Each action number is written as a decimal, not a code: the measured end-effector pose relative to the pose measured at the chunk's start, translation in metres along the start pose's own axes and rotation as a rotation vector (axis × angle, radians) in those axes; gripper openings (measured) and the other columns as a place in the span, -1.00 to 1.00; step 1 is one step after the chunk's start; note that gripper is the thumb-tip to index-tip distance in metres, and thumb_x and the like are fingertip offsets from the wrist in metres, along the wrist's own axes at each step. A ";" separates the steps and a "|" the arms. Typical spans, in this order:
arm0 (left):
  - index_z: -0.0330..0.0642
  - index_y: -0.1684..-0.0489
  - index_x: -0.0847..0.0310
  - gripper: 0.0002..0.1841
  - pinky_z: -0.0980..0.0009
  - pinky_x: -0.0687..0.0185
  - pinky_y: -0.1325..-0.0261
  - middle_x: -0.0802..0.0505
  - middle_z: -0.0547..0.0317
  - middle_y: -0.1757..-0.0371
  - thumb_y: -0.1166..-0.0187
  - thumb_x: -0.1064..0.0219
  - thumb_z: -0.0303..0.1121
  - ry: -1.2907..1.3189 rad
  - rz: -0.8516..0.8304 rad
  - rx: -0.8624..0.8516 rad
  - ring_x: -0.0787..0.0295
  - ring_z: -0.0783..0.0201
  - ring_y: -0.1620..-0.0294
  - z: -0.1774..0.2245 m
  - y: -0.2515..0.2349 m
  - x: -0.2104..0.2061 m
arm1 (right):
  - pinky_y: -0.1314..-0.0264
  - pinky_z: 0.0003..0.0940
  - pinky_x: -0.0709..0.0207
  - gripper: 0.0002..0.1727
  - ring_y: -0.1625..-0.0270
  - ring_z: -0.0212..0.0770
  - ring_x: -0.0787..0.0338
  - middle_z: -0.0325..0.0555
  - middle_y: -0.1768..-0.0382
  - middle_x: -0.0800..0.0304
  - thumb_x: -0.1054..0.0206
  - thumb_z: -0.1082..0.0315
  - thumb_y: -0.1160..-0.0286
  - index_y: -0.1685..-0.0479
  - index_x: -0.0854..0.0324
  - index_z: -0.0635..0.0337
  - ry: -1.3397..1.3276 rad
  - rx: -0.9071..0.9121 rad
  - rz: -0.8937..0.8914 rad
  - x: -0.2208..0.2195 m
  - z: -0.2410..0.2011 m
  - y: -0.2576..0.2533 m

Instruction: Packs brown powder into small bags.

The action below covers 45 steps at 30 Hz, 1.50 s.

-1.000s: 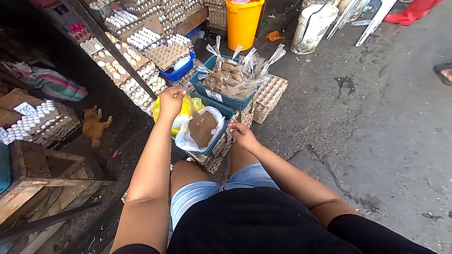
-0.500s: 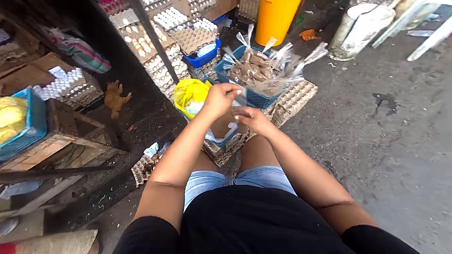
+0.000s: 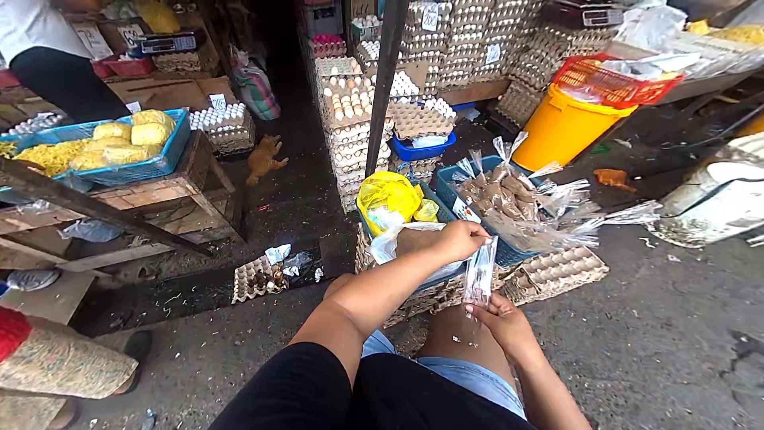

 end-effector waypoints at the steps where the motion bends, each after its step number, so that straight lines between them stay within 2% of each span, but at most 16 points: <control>1: -0.45 -0.11 -0.71 -0.72 0.20 -0.57 -0.29 -0.83 -0.17 -0.03 -0.74 -0.26 -0.37 0.006 0.008 0.018 -0.75 0.14 -0.08 -0.002 0.001 -0.001 | 0.02 -0.51 -0.73 -0.66 0.21 -0.47 -0.84 -0.10 0.21 -0.89 -0.45 0.67 -0.34 -0.13 -0.65 0.44 0.011 0.011 0.005 0.003 0.000 0.000; 5: -0.42 -0.08 -0.62 -0.66 0.26 -0.56 -0.01 -0.72 -0.05 0.16 -0.77 -0.24 -0.21 -0.009 0.062 0.088 -0.62 0.21 0.21 -0.005 0.010 -0.003 | 0.17 -0.22 -0.63 -0.69 0.39 -0.29 -0.69 -0.08 0.40 -0.75 -0.50 0.28 -0.51 -0.01 -0.69 0.37 0.295 0.082 0.083 0.006 -0.013 -0.004; 8: -0.43 -0.09 -0.66 -0.62 0.16 -0.61 -0.16 -0.79 -0.14 0.07 -0.78 -0.22 -0.18 -0.056 0.131 0.105 -0.72 0.13 0.07 -0.021 0.017 0.004 | 0.07 0.19 -0.60 -0.53 0.27 0.13 -0.77 0.20 0.36 -0.75 -0.34 0.07 -0.66 -0.01 -0.68 0.44 0.567 0.143 0.069 0.003 -0.022 -0.009; 11: -0.43 -0.05 -0.69 -0.65 0.12 -0.67 -0.18 -0.82 -0.13 0.07 -0.74 -0.26 -0.22 -0.052 0.166 0.105 -0.78 0.13 0.06 -0.050 0.016 0.009 | -0.20 0.24 -0.61 -0.44 -0.02 0.23 -0.83 0.29 0.11 -0.81 -0.07 -0.03 -0.82 -0.18 -0.65 0.37 0.660 0.089 -0.077 0.001 -0.019 -0.015; 16: -0.42 0.07 -0.71 -0.73 0.21 -0.69 0.04 -0.80 -0.03 0.24 -0.70 -0.30 -0.31 -0.047 0.265 0.149 -0.73 0.22 0.26 -0.080 0.026 0.005 | -0.26 0.31 -0.54 -0.41 -0.18 0.29 -0.79 0.31 -0.02 -0.78 0.18 -0.03 -0.91 -0.23 -0.58 0.32 0.771 0.016 -0.272 -0.011 -0.020 -0.005; 19: -0.39 -0.15 -0.75 -0.63 -0.11 -0.51 -0.48 -0.83 -0.23 -0.16 -0.65 -0.35 -0.22 -0.331 0.360 -0.133 -0.70 -0.18 -0.32 -0.072 0.046 -0.001 | -0.32 0.29 -0.51 -0.40 -0.22 0.28 -0.77 0.31 -0.04 -0.78 0.19 -0.02 -0.92 -0.20 -0.60 0.32 0.807 -0.028 -0.340 -0.012 -0.024 0.004; 21: -0.34 -0.19 -0.77 -0.52 -0.26 -0.47 -0.51 -0.82 -0.26 -0.25 -0.68 -0.24 -0.06 -0.473 0.260 -0.444 -0.67 -0.32 -0.42 -0.065 0.060 -0.019 | -0.34 0.25 -0.48 -0.43 -0.22 0.27 -0.75 0.34 -0.03 -0.77 0.15 0.04 -0.92 -0.17 -0.61 0.37 0.750 -0.017 -0.367 -0.014 -0.025 0.006; 23: -0.27 -0.16 -0.80 -0.42 -0.19 -0.57 -0.43 -0.89 -0.14 -0.17 -0.77 -0.02 0.07 -0.547 0.076 -0.634 -0.76 -0.21 -0.35 -0.062 0.071 -0.043 | -0.42 0.26 -0.44 -0.54 -0.28 0.29 -0.73 0.41 -0.09 -0.76 0.02 0.23 -0.84 -0.19 -0.64 0.48 0.612 0.032 -0.376 -0.018 -0.022 0.007; 25: -0.30 0.02 -0.84 -0.30 -0.09 -0.72 -0.21 -0.94 -0.09 0.06 -0.82 0.18 0.09 -0.547 -0.015 -0.637 -0.89 -0.11 -0.10 -0.063 0.074 -0.055 | -0.42 0.22 -0.44 -0.60 -0.26 0.28 -0.73 0.44 -0.07 -0.76 -0.03 0.34 -0.80 -0.11 -0.65 0.55 0.524 0.055 -0.407 -0.020 -0.025 0.008; 28: -0.28 0.47 -0.74 -0.22 -0.02 -0.76 0.31 -0.83 -0.04 0.48 -0.78 0.25 0.17 -0.545 0.029 -0.595 -0.89 -0.02 0.37 -0.064 0.080 -0.051 | -0.05 0.01 -0.51 -0.61 0.14 0.02 -0.68 0.25 0.17 -0.71 0.02 0.35 -0.84 0.00 -0.65 0.52 0.392 0.068 -0.492 -0.012 -0.034 0.014; 30: -0.25 0.43 -0.72 -0.24 0.03 -0.72 0.43 -0.77 0.03 0.57 -0.72 0.16 0.26 -0.505 -0.022 -0.615 -0.82 0.06 0.51 -0.063 0.091 -0.048 | 0.36 -0.30 -0.43 -0.64 0.49 -0.29 -0.50 -0.08 0.45 -0.54 -0.02 0.26 -0.85 0.09 -0.61 0.39 0.302 0.096 -0.557 0.000 -0.029 0.018; 32: -0.26 0.28 -0.71 -0.42 0.01 -0.72 0.41 -0.78 0.02 0.54 -0.79 0.01 0.08 -0.423 -0.136 -0.585 -0.81 0.06 0.50 -0.063 0.101 -0.045 | 0.45 -0.45 -0.39 -0.61 0.58 -0.45 -0.43 -0.24 0.51 -0.52 -0.04 0.15 -0.86 0.14 -0.62 0.30 0.250 0.113 -0.599 0.017 -0.025 0.016; 36: -0.28 0.13 -0.76 -0.62 0.05 -0.74 0.09 -0.86 -0.02 0.30 -0.84 -0.03 -0.25 -0.252 -0.275 -0.451 -0.85 0.12 0.25 -0.065 0.105 -0.027 | 0.37 -0.45 -0.39 -0.63 0.47 -0.46 -0.47 -0.20 0.37 -0.66 -0.10 0.19 -0.83 0.08 -0.74 0.28 0.326 0.173 -0.560 0.027 -0.032 0.018; 40: -0.35 0.16 -0.81 -0.66 0.49 -0.66 -0.16 -0.89 0.11 0.17 -0.79 -0.10 -0.35 -0.086 -0.227 -0.334 -0.78 0.52 0.09 -0.080 0.100 0.000 | 0.01 0.16 -0.55 -0.53 0.13 0.03 -0.77 0.09 0.27 -0.76 -0.03 0.07 -0.86 0.09 -0.72 0.28 0.610 0.291 -0.437 0.024 -0.033 0.012; 43: -0.24 0.26 -0.74 -0.72 0.73 -0.46 0.22 -0.74 0.48 0.39 -0.74 -0.08 -0.42 0.131 -0.095 -0.194 -0.53 0.75 0.40 -0.062 0.103 0.001 | -0.16 0.07 -0.65 -0.51 0.01 0.11 -0.85 0.14 0.23 -0.83 -0.05 0.11 -0.86 0.18 -0.74 0.34 0.762 0.564 -0.217 0.013 -0.035 0.001; 45: -0.16 0.26 -0.71 -0.73 0.75 -0.32 0.38 -0.61 0.61 0.48 -0.74 -0.05 -0.41 0.265 -0.136 -0.202 -0.37 0.77 0.52 -0.041 0.111 -0.011 | -0.26 -0.04 -0.64 -0.62 -0.08 0.07 -0.82 0.06 0.17 -0.86 -0.17 0.19 -0.78 0.16 -0.83 0.27 0.750 0.713 -0.067 0.006 -0.048 -0.006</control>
Point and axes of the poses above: each hand's wrist, its own y-axis away from the middle knuckle, its own x-axis out of the back of the hand, z = x × y, the point moved 2 cm from there along -y, towards the middle knuckle
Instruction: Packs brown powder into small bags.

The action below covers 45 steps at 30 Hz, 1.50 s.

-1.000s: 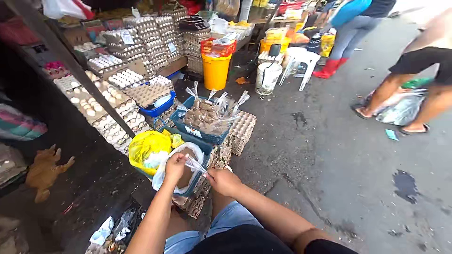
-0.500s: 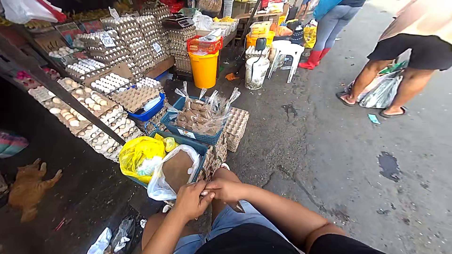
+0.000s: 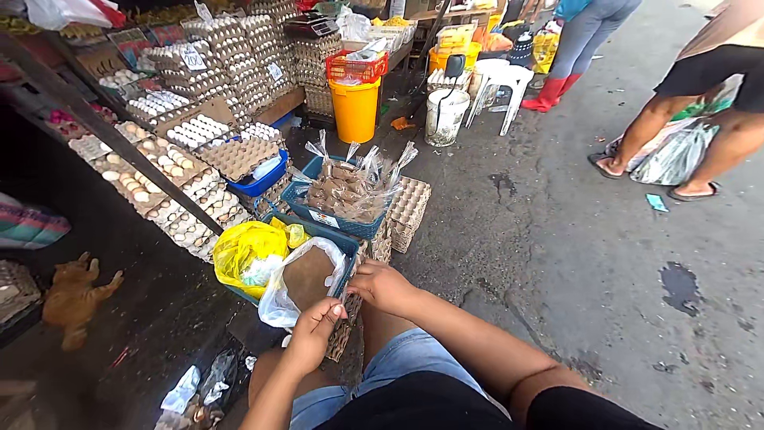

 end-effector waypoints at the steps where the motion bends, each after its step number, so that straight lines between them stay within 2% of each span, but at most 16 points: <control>1: -0.15 0.24 -0.70 -0.73 0.75 -0.31 0.38 -0.58 0.61 0.48 -0.76 -0.04 -0.39 0.063 -0.073 -0.027 -0.35 0.77 0.53 0.004 0.003 -0.011 | -0.34 -0.10 -0.61 -0.70 -0.14 0.02 -0.81 0.01 0.11 -0.89 -0.25 0.25 -0.70 0.14 -0.87 0.21 -0.070 0.035 0.081 0.002 -0.006 -0.006; 4: -0.01 0.24 -0.66 -0.77 0.73 -0.25 0.44 -0.49 0.69 0.57 -0.79 -0.09 -0.31 0.271 -0.220 0.003 -0.31 0.77 0.57 -0.011 0.007 -0.033 | -0.48 -0.37 -0.47 -0.84 -0.32 -0.28 -0.68 -0.07 -0.05 -0.87 -0.45 0.37 -0.49 0.21 -0.92 0.23 -0.682 0.013 0.088 0.008 -0.022 -0.014; 6: 0.02 0.34 -0.66 -0.81 0.69 -0.41 0.42 -0.59 0.69 0.59 -0.65 -0.16 -0.39 0.305 -0.088 0.132 -0.45 0.73 0.57 -0.023 0.001 -0.021 | -0.34 -0.53 -0.55 -0.89 -0.26 -0.45 -0.67 -0.12 -0.13 -0.78 -0.49 0.41 -0.38 0.30 -0.86 0.29 -0.946 -0.114 -0.059 0.004 -0.021 -0.012; 8: -0.11 0.38 -0.78 -0.83 0.71 -0.52 0.39 -0.74 0.60 0.51 -0.59 -0.28 -0.47 0.231 0.071 0.141 -0.57 0.72 0.53 -0.023 -0.004 0.000 | -0.22 -0.52 -0.61 -0.91 -0.19 -0.44 -0.69 -0.12 -0.11 -0.75 -0.51 0.47 -0.34 0.30 -0.75 0.33 -1.026 -0.288 -0.138 -0.005 -0.014 -0.008; 13: -0.21 0.14 -0.72 -0.86 0.69 -0.58 0.35 -0.75 0.49 0.40 -0.68 -0.24 -0.41 0.135 0.068 0.114 -0.61 0.68 0.49 -0.008 0.000 0.000 | -0.39 -0.45 -0.55 -0.83 -0.35 -0.36 -0.67 0.00 -0.19 -0.79 -0.47 0.38 -0.43 0.15 -0.87 0.28 -0.743 -0.364 -0.021 -0.014 -0.002 0.007; 16: -0.30 0.00 -0.71 -0.78 0.57 -0.64 0.12 -0.78 0.18 0.15 -0.56 -0.40 -0.34 -0.179 0.090 0.075 -0.67 0.50 0.26 0.000 0.000 -0.012 | -0.27 -0.48 -0.64 -0.85 -0.15 -0.41 -0.76 -0.07 -0.06 -0.82 -0.38 0.45 -0.50 0.10 -0.80 0.32 -0.835 -0.477 0.134 -0.028 -0.009 0.012; 19: -0.34 0.11 -0.75 -0.77 0.20 -0.74 0.14 -0.83 -0.10 0.12 -0.47 -0.44 -0.34 -0.536 0.226 0.041 -0.80 0.11 0.25 0.004 -0.002 -0.026 | -0.12 -0.53 -0.63 -0.82 0.03 -0.48 -0.75 -0.16 0.07 -0.79 -0.22 0.50 -0.62 -0.01 -0.70 0.34 -0.949 -0.646 0.132 -0.033 -0.024 0.010; 24: -0.32 0.20 -0.76 -0.79 0.15 -0.76 0.29 -0.83 -0.09 0.19 -0.42 -0.44 -0.33 -0.669 0.327 -0.022 -0.80 0.07 0.37 -0.008 0.003 -0.042 | 0.11 -0.58 -0.64 -0.83 0.28 -0.52 -0.75 -0.22 0.30 -0.84 -0.26 0.59 -0.57 0.02 -0.74 0.35 -1.018 -0.738 0.146 -0.038 -0.023 0.013; 26: -0.31 0.22 -0.76 -0.80 0.19 -0.76 0.34 -0.83 -0.06 0.23 -0.40 -0.42 -0.34 -0.690 0.382 -0.072 -0.80 0.10 0.41 -0.014 0.005 -0.045 | 0.06 -0.62 -0.64 -0.81 0.24 -0.57 -0.76 -0.21 0.23 -0.88 -0.29 0.55 -0.57 -0.01 -0.78 0.35 -0.905 -0.695 0.153 -0.036 -0.024 0.013; 28: -0.31 0.20 -0.77 -0.79 0.17 -0.78 0.25 -0.84 -0.06 0.22 -0.40 -0.41 -0.33 -0.691 0.418 -0.064 -0.82 0.08 0.34 -0.015 0.006 -0.047 | -0.19 -0.61 -0.60 -0.76 0.00 -0.57 -0.79 -0.13 0.04 -0.90 -0.27 0.47 -0.63 -0.09 -0.81 0.30 -0.729 -0.639 0.122 -0.031 -0.027 0.013; 31: -0.34 0.19 -0.80 -0.78 0.07 -0.81 0.04 -0.88 -0.11 0.19 -0.40 -0.38 -0.36 -0.778 0.465 -0.099 -0.90 -0.03 0.14 -0.018 0.005 -0.049 | -0.53 -0.30 -0.46 -0.67 -0.31 -0.28 -0.80 0.01 -0.16 -0.90 -0.19 0.41 -0.69 -0.22 -0.81 0.25 -0.469 -0.525 0.078 -0.031 -0.028 0.011; 34: -0.40 0.13 -0.81 -0.72 -0.01 -0.80 -0.05 -0.89 -0.18 0.16 -0.67 -0.22 -0.36 -0.831 0.289 -0.053 -0.91 -0.12 0.06 -0.019 0.005 -0.046 | -0.53 -0.15 -0.54 -0.67 -0.33 -0.10 -0.81 -0.01 -0.13 -0.91 -0.20 0.30 -0.71 -0.15 -0.87 0.16 -0.213 -0.379 0.100 -0.038 -0.011 0.013; 37: -0.42 0.12 -0.71 -0.55 -0.02 -0.74 -0.03 -0.84 -0.20 0.18 -0.87 -0.01 -0.20 -0.670 0.050 0.087 -0.87 -0.10 0.09 -0.016 0.006 -0.040 | -0.16 -0.11 -0.65 -0.68 -0.02 -0.04 -0.78 -0.02 0.13 -0.83 -0.21 0.19 -0.69 -0.05 -0.91 0.01 -0.010 -0.410 0.105 -0.028 0.008 0.012; 39: -0.42 0.14 -0.67 -0.56 0.15 -0.62 -0.06 -0.75 -0.10 0.24 -0.89 0.04 -0.23 -0.427 -0.042 0.138 -0.73 0.08 0.15 -0.016 0.006 -0.038 | -0.21 -0.03 -0.63 -0.68 -0.03 0.03 -0.82 0.11 0.11 -0.87 -0.23 0.21 -0.72 -0.04 -0.90 0.15 -0.092 -0.482 0.033 -0.016 0.010 0.006; 42: -0.42 0.26 -0.64 -0.61 0.42 -0.51 0.12 -0.65 0.09 0.41 -0.85 0.01 -0.33 -0.124 -0.095 0.063 -0.55 0.37 0.34 -0.025 0.009 -0.045 | -0.27 -0.36 -0.64 -0.73 -0.06 -0.32 -0.84 -0.08 0.06 -0.92 -0.31 0.26 -0.66 0.00 -0.90 0.17 -0.427 -0.362 0.004 -0.013 0.003 -0.004; 45: -0.24 0.37 -0.57 -0.68 0.71 -0.34 0.36 -0.53 0.51 0.53 -0.82 -0.01 -0.36 0.188 -0.120 0.026 -0.38 0.72 0.52 -0.033 0.007 -0.052 | -0.19 -0.61 -0.64 -0.84 -0.04 -0.59 -0.76 -0.36 0.10 -0.89 -0.41 0.42 -0.48 0.15 -0.91 0.18 -0.947 -0.103 -0.089 -0.009 -0.007 -0.009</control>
Point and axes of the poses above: each hand's wrist, its own y-axis away from the middle knuckle, its own x-axis out of the back of the hand, z = x × y, the point moved 2 cm from there along -y, towards the middle knuckle
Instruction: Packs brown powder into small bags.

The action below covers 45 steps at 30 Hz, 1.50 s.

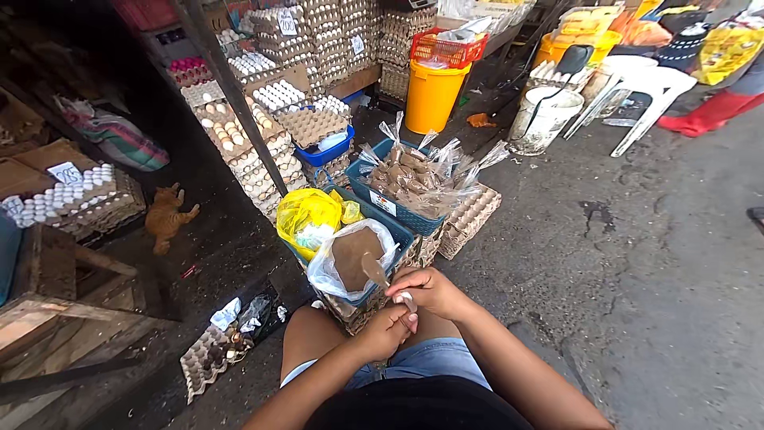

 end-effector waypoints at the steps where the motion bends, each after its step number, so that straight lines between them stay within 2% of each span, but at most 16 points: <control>1: -0.27 0.35 -0.61 -0.69 0.71 -0.36 0.34 -0.57 0.49 0.52 -0.81 -0.05 -0.36 -0.009 0.009 0.009 -0.41 0.72 0.50 0.002 -0.001 0.005 | -0.18 -0.64 -0.61 -0.87 -0.06 -0.62 -0.73 -0.42 0.10 -0.87 -0.44 0.41 -0.44 0.20 -0.92 0.14 -0.083 0.013 -0.063 0.001 0.000 0.000; 4: -0.47 0.34 -0.72 -0.71 0.58 -0.55 0.04 -0.76 0.17 0.35 -0.71 -0.20 -0.42 -0.193 0.085 -0.001 -0.61 0.57 0.26 0.009 -0.002 0.033 | -0.12 -0.66 -0.61 -0.93 -0.05 -0.58 -0.72 -0.39 0.09 -0.82 -0.55 0.38 -0.32 0.30 -0.91 0.14 -0.104 -0.085 -0.112 0.012 0.007 0.002; 6: -0.40 0.38 -0.75 -0.69 0.62 -0.50 0.10 -0.76 0.24 0.35 -0.72 -0.23 -0.35 -0.236 0.115 0.037 -0.57 0.63 0.29 0.011 -0.003 0.045 | -0.11 -0.58 -0.65 -0.89 -0.02 -0.51 -0.75 -0.25 0.08 -0.83 -0.56 0.38 -0.30 0.27 -0.86 0.20 0.070 -0.208 -0.050 0.016 0.010 0.005; 10: -0.38 0.12 -0.72 -0.68 0.60 -0.54 0.16 -0.76 0.21 0.25 -0.82 -0.10 -0.32 -0.228 0.122 0.152 -0.57 0.59 0.35 0.021 -0.002 0.039 | -0.38 -0.27 -0.61 -0.81 -0.24 -0.35 -0.77 -0.20 -0.06 -0.88 -0.47 0.25 -0.46 0.10 -0.91 0.08 0.333 -0.233 0.049 0.013 0.018 0.015; 13: -0.39 -0.03 -0.70 -0.77 0.57 -0.60 0.10 -0.75 0.13 0.15 -0.63 -0.31 -0.38 -0.227 0.244 0.098 -0.62 0.52 0.27 0.024 -0.003 0.032 | -0.25 -0.44 -0.69 -0.84 -0.14 -0.43 -0.80 -0.24 -0.03 -0.89 -0.44 0.26 -0.49 0.15 -0.90 0.08 0.231 -0.190 0.275 0.002 0.027 0.015; 16: -0.38 0.01 -0.74 -0.71 0.40 -0.66 0.13 -0.80 -0.05 0.12 -0.48 -0.47 -0.33 -0.525 0.417 0.006 -0.71 0.27 0.25 0.024 -0.005 0.023 | -0.21 -0.54 -0.67 -0.79 -0.05 -0.47 -0.80 -0.13 0.01 -0.87 -0.29 0.48 -0.57 -0.01 -0.79 0.34 -0.006 -0.208 0.491 -0.025 0.029 0.012; 18: -0.38 0.06 -0.76 -0.74 0.25 -0.74 0.16 -0.83 -0.11 0.15 -0.46 -0.45 -0.35 -0.679 0.511 -0.070 -0.78 0.13 0.28 0.020 -0.006 0.016 | -0.25 -0.54 -0.63 -0.73 -0.09 -0.46 -0.79 -0.09 -0.04 -0.87 -0.18 0.50 -0.67 -0.11 -0.76 0.39 -0.121 -0.240 0.594 -0.040 0.030 0.013; 21: -0.40 0.10 -0.79 -0.78 0.15 -0.81 0.07 -0.85 -0.15 0.15 -0.57 -0.30 -0.41 -0.729 0.551 -0.119 -0.87 0.05 0.19 0.016 -0.007 0.009 | -0.31 -0.51 -0.62 -0.80 -0.23 -0.38 -0.75 -0.03 -0.14 -0.82 -0.28 0.51 -0.53 0.14 -0.83 0.36 -0.152 -0.174 0.685 -0.043 0.040 0.016; 24: -0.42 0.10 -0.76 -0.73 0.13 -0.72 -0.08 -0.83 -0.18 0.11 -0.65 -0.17 -0.40 -0.585 0.465 0.029 -0.82 0.04 0.06 0.027 -0.005 0.019 | -0.36 -0.50 -0.59 -0.85 -0.32 -0.36 -0.69 -0.08 -0.29 -0.73 -0.34 0.46 -0.36 0.43 -0.83 0.20 -0.184 -0.062 0.604 -0.036 0.050 0.017; 27: -0.47 0.13 -0.74 -0.73 0.23 -0.64 -0.09 -0.81 -0.17 0.14 -0.67 -0.18 -0.41 -0.413 0.347 0.113 -0.75 0.13 0.08 0.037 -0.008 0.027 | -0.25 -0.48 -0.60 -0.76 -0.20 -0.42 -0.74 -0.24 -0.17 -0.83 -0.24 0.30 -0.42 0.55 -0.76 0.01 -0.357 -0.031 0.477 -0.031 0.054 0.017; 29: -0.48 0.01 -0.71 -0.73 0.31 -0.62 -0.08 -0.80 -0.14 0.10 -0.70 -0.18 -0.41 -0.343 0.298 0.154 -0.72 0.22 0.11 0.036 -0.008 0.028 | -0.07 -0.55 -0.62 -0.72 -0.01 -0.48 -0.76 -0.26 -0.01 -0.86 -0.10 0.37 -0.43 0.52 -0.71 0.03 -0.394 -0.099 0.493 -0.034 0.047 0.015; 32: -0.34 -0.37 -0.62 -0.61 0.33 -0.67 -0.03 -0.78 -0.14 -0.05 -0.61 -0.37 -0.38 -0.407 0.329 0.105 -0.72 0.22 0.14 0.032 -0.004 0.029 | -0.11 -0.50 -0.67 -0.72 0.09 -0.46 -0.81 -0.26 0.20 -0.89 -0.14 0.43 -0.66 0.26 -0.80 0.20 -0.222 -0.212 0.513 -0.028 0.038 0.017; 36: -0.36 0.05 -0.86 -0.83 0.42 -0.73 -0.17 -0.90 -0.09 0.04 -0.55 -0.42 -0.48 -0.470 0.440 -0.177 -0.84 0.27 0.00 0.024 0.000 0.034 | -0.29 -0.51 -0.66 -0.66 -0.11 -0.52 -0.83 -0.22 -0.06 -0.91 -0.22 0.32 -0.64 -0.22 -0.77 0.25 0.165 -0.244 0.231 -0.010 0.036 0.028; 39: -0.34 0.17 -0.87 -0.87 0.40 -0.72 -0.24 -0.90 -0.05 0.08 -0.57 -0.38 -0.51 -0.529 0.397 -0.269 -0.85 0.27 -0.04 0.028 0.003 0.035 | -0.03 -0.54 -0.73 -0.74 0.16 -0.53 -0.84 -0.24 0.21 -0.90 -0.36 0.36 -0.52 -0.09 -0.73 0.28 0.272 -0.212 0.229 -0.012 0.030 0.029; 42: -0.33 0.16 -0.84 -0.85 0.40 -0.75 -0.16 -0.87 -0.05 0.08 -0.62 -0.35 -0.45 -0.582 0.332 -0.305 -0.84 0.27 0.02 0.027 0.004 0.030 | 0.10 -0.41 -0.72 -0.58 0.29 -0.40 -0.80 -0.12 0.28 -0.84 -0.31 0.46 -0.52 -0.36 -0.56 0.38 0.342 -0.132 0.223 -0.018 0.025 0.030; 45: -0.36 0.18 -0.84 -0.84 0.45 -0.71 -0.14 -0.86 -0.02 0.12 -0.59 -0.34 -0.47 -0.556 0.439 -0.174 -0.80 0.33 0.05 0.031 0.006 0.047 | -0.08 -0.36 -0.74 -0.73 0.16 -0.29 -0.89 0.00 0.19 -0.93 -0.31 0.39 -0.58 -0.08 -0.82 0.34 0.507 0.029 0.184 -0.021 0.028 0.029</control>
Point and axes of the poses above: each hand's wrist, its own y-axis away from the middle knuckle, its own x-axis out of the back of the hand, z = x × y, the point moved 2 cm from there along -y, towards the middle knuckle
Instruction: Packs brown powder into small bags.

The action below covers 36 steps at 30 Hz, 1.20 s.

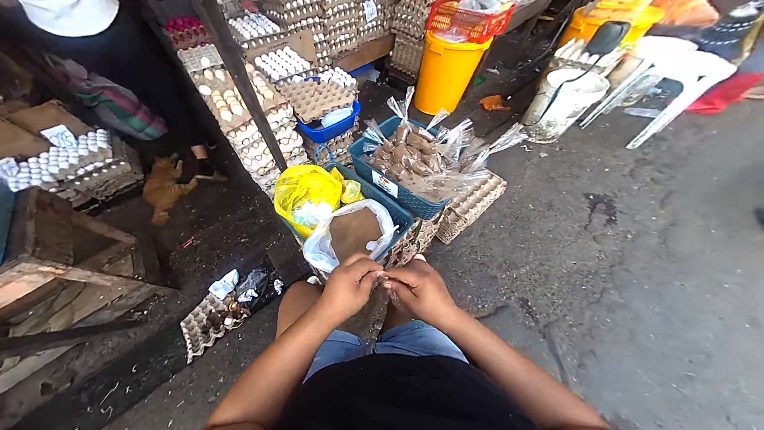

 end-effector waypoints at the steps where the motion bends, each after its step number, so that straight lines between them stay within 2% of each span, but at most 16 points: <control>1: -0.38 0.19 -0.84 -0.84 0.46 -0.69 -0.07 -0.86 -0.01 0.15 -0.58 -0.34 -0.47 0.007 0.052 0.102 -0.78 0.36 0.10 -0.006 -0.004 0.008 | -0.13 -0.32 -0.72 -0.75 0.12 -0.25 -0.90 0.03 0.17 -0.94 -0.33 0.36 -0.58 0.03 -0.87 0.32 0.028 -0.015 -0.018 0.001 0.002 0.001; 4: -0.31 0.20 -0.83 -0.86 0.66 -0.64 0.20 -0.81 0.19 0.21 -0.57 -0.38 -0.43 0.068 0.122 0.325 -0.69 0.59 0.33 -0.024 -0.007 0.022 | -0.13 -0.41 -0.67 -0.73 0.10 -0.36 -0.85 -0.04 0.17 -0.93 -0.32 0.27 -0.63 0.07 -0.88 0.27 0.033 -0.134 -0.080 0.005 0.018 0.008; 6: -0.31 0.14 -0.81 -0.85 0.67 -0.65 0.21 -0.81 0.21 0.21 -0.60 -0.38 -0.40 0.115 0.103 0.343 -0.69 0.60 0.35 -0.025 -0.009 0.024 | -0.05 -0.40 -0.67 -0.69 0.17 -0.41 -0.82 -0.12 0.21 -0.91 -0.28 0.20 -0.67 0.04 -0.86 0.21 0.050 -0.198 -0.059 0.012 0.023 0.001; 7: -0.31 0.04 -0.78 -0.81 0.64 -0.66 0.17 -0.82 0.20 0.18 -0.62 -0.37 -0.38 0.124 0.093 0.345 -0.70 0.58 0.31 -0.024 -0.009 0.025 | -0.04 -0.32 -0.67 -0.68 0.17 -0.37 -0.81 -0.09 0.21 -0.90 -0.26 0.21 -0.68 0.00 -0.84 0.24 0.051 -0.241 -0.022 0.020 0.019 -0.007; 9: -0.32 -0.36 -0.62 -0.60 0.55 -0.64 0.04 -0.79 0.08 -0.02 -0.66 -0.35 -0.28 0.101 0.054 0.363 -0.72 0.46 0.15 -0.023 -0.012 0.030 | -0.04 -0.42 -0.67 -0.71 0.16 -0.40 -0.79 -0.04 0.18 -0.86 -0.21 0.34 -0.71 -0.06 -0.76 0.38 0.035 -0.228 0.133 0.042 0.003 -0.037; 11: -0.27 -0.58 -0.45 -0.44 0.46 -0.67 -0.03 -0.74 -0.04 -0.21 -0.67 -0.35 -0.17 0.079 0.025 0.410 -0.74 0.35 0.03 -0.022 -0.015 0.033 | -0.11 -0.33 -0.70 -0.74 0.08 -0.35 -0.83 0.01 0.09 -0.87 -0.20 0.41 -0.72 -0.11 -0.69 0.43 0.024 -0.177 0.295 0.072 -0.007 -0.074; 13: -0.23 -0.60 -0.43 -0.42 0.46 -0.68 -0.03 -0.74 -0.04 -0.24 -0.68 -0.35 -0.12 0.066 0.033 0.424 -0.74 0.35 0.01 -0.022 -0.015 0.033 | -0.29 -0.32 -0.66 -0.71 -0.11 -0.31 -0.82 0.05 -0.11 -0.83 -0.19 0.39 -0.73 -0.23 -0.58 0.43 0.007 -0.113 0.460 0.100 -0.002 -0.110; 15: -0.22 -0.58 -0.47 -0.45 0.47 -0.68 -0.02 -0.73 -0.05 -0.26 -0.68 -0.35 -0.13 0.053 0.045 0.408 -0.75 0.35 0.01 -0.021 -0.011 0.033 | -0.48 -0.34 -0.57 -0.51 -0.37 -0.23 -0.72 0.16 -0.42 -0.63 -0.19 0.37 -0.73 -0.55 -0.35 0.43 -0.145 -0.173 0.602 0.120 0.007 -0.131; 17: -0.24 -0.53 -0.52 -0.49 0.48 -0.70 -0.02 -0.71 -0.09 -0.30 -0.67 -0.34 -0.17 0.035 0.070 0.377 -0.76 0.34 -0.02 -0.024 -0.005 0.036 | -0.45 -0.29 -0.58 -0.42 -0.43 -0.21 -0.66 0.04 -0.55 -0.48 -0.18 0.32 -0.76 -0.72 -0.19 0.25 -0.354 -0.262 0.710 0.124 0.005 -0.121; 19: -0.25 -0.48 -0.57 -0.54 0.48 -0.71 0.00 -0.72 -0.12 -0.31 -0.67 -0.34 -0.21 0.016 0.116 0.379 -0.77 0.33 -0.02 -0.031 -0.001 0.046 | -0.27 -0.29 -0.67 -0.46 -0.29 -0.23 -0.72 -0.01 -0.45 -0.51 -0.13 0.36 -0.74 -0.67 -0.23 0.24 -0.424 -0.280 0.759 0.106 0.005 -0.096; 24: -0.27 -0.44 -0.57 -0.60 0.18 -0.73 -0.14 -0.77 -0.15 -0.21 -0.67 -0.34 -0.38 -0.083 0.236 0.573 -0.79 0.13 -0.04 -0.073 -0.005 0.080 | -0.05 -0.37 -0.71 -0.52 -0.01 -0.27 -0.79 0.11 -0.26 -0.62 -0.08 0.44 -0.69 -0.54 -0.28 0.47 -0.437 -0.502 0.422 0.020 0.036 -0.026; 26: -0.33 -0.18 -0.70 -0.71 -0.02 -0.70 -0.14 -0.86 -0.15 0.03 -0.72 -0.32 -0.28 -0.188 0.271 0.658 -0.83 0.03 0.05 -0.094 -0.020 0.096 | -0.09 -0.34 -0.75 -0.54 -0.02 -0.25 -0.83 0.10 -0.19 -0.72 -0.13 0.39 -0.70 -0.49 -0.39 0.46 -0.360 -0.547 0.244 -0.011 0.049 -0.003; 28: -0.42 0.21 -0.69 -0.60 -0.16 -0.56 0.02 -0.77 -0.20 0.31 -0.75 -0.28 -0.14 -0.272 0.275 0.712 -0.72 -0.10 0.22 -0.117 -0.040 0.107 | -0.15 -0.28 -0.73 -0.61 0.00 -0.21 -0.84 0.15 -0.07 -0.78 -0.14 0.42 -0.72 -0.37 -0.51 0.52 -0.297 -0.544 0.061 -0.036 0.049 0.015; 30: -0.41 0.11 -0.73 -0.61 -0.29 -0.58 -0.14 -0.83 -0.30 0.17 -0.78 -0.22 -0.16 -0.397 0.165 0.760 -0.79 -0.25 0.02 -0.140 -0.064 0.111 | -0.11 -0.29 -0.72 -0.65 0.08 -0.22 -0.84 0.11 0.07 -0.84 -0.15 0.38 -0.71 -0.26 -0.63 0.46 -0.199 -0.463 -0.070 -0.060 0.059 0.032; 33: -0.22 -0.17 -0.79 -0.71 -0.27 -0.43 -0.48 -0.81 -0.24 -0.25 -0.73 -0.16 -0.37 -0.603 -0.046 0.760 -0.67 -0.23 -0.41 -0.174 -0.094 0.092 | -0.21 -0.20 -0.71 -0.62 0.00 -0.08 -0.86 0.19 -0.03 -0.84 -0.17 0.33 -0.73 -0.34 -0.66 0.38 -0.050 -0.320 -0.313 -0.079 0.075 0.045; 36: -0.19 -0.19 -0.79 -0.71 -0.27 -0.52 -0.44 -0.79 -0.24 -0.29 -0.70 -0.17 -0.41 -0.609 -0.184 0.726 -0.66 -0.25 -0.42 -0.205 -0.113 0.067 | -0.26 -0.18 -0.67 -0.58 -0.03 -0.06 -0.84 0.19 -0.07 -0.84 -0.15 0.28 -0.76 -0.41 -0.63 0.33 -0.015 -0.322 -0.425 -0.082 0.083 0.040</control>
Point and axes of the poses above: each hand's wrist, its own y-axis away from the middle knuckle, its own x-axis out of the back of the hand, z = x × y, the point moved 2 cm from there along -y, towards the middle knuckle
